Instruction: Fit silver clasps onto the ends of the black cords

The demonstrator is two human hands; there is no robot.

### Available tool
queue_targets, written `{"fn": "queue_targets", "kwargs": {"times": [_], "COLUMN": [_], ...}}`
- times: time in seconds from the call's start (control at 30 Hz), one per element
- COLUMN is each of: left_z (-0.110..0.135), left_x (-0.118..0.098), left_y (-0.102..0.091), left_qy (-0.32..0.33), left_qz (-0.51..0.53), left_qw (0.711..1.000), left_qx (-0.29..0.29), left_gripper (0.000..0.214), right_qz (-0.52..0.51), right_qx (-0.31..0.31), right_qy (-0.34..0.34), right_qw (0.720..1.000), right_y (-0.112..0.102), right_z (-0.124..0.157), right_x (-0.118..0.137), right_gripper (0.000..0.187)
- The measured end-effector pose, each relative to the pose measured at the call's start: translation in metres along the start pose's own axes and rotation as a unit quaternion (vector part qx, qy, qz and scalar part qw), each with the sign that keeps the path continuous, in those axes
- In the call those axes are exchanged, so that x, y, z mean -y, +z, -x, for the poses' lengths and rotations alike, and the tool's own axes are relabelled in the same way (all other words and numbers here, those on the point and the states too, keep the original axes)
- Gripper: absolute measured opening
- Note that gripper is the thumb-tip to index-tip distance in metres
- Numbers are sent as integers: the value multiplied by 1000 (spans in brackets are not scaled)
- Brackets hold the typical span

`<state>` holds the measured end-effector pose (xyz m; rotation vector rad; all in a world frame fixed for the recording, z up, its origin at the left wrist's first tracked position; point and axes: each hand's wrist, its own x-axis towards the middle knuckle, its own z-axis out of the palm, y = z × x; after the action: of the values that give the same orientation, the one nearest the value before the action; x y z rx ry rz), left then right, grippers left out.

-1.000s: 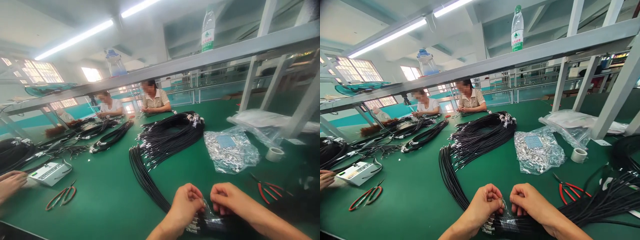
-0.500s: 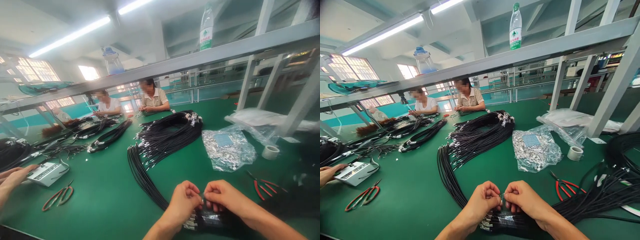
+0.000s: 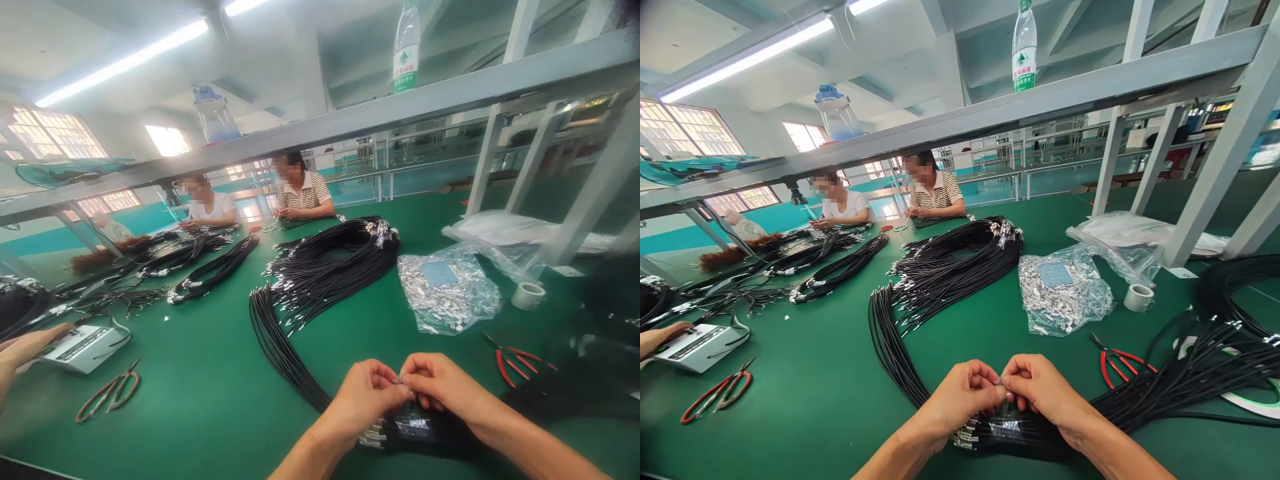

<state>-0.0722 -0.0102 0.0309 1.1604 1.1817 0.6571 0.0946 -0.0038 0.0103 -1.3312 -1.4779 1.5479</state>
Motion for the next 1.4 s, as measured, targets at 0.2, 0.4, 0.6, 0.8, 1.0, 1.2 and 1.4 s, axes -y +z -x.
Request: {"fn": "queue_targets", "kwargs": {"times": [0.2, 0.4, 0.6, 0.8, 1.0, 1.2, 1.4], "left_z": [-5, -5, -4, 5, 21, 45, 49], "left_x": [3, 2, 1, 0, -1, 1, 32], "left_y": [1, -3, -2, -5, -10, -17, -15], "left_qy": [-17, -20, -3, 25, 86, 204, 535], "left_qz": [12, 29, 35, 65, 75, -112, -392], "left_qw": [999, 999, 999, 998, 992, 968, 748], "left_qx": [-27, -34, -26, 8, 49, 90, 19], "left_gripper": [16, 16, 16, 23, 24, 5, 22], "right_qz": [0, 1, -10, -12, 18, 224, 473], "right_qx": [-17, -20, 5, 4, 2, 12, -128], "right_qy": [-16, -36, -26, -57, -149, -355, -574], "right_qw": [1000, 999, 1000, 998, 989, 907, 656], "right_y": [0, -1, 0, -3, -8, -4, 0], "right_z": [4, 5, 4, 10, 25, 58, 71], "right_x": [-1, -2, -4, 1, 1, -5, -30], "right_gripper": [32, 32, 33, 33, 30, 21, 31]}}
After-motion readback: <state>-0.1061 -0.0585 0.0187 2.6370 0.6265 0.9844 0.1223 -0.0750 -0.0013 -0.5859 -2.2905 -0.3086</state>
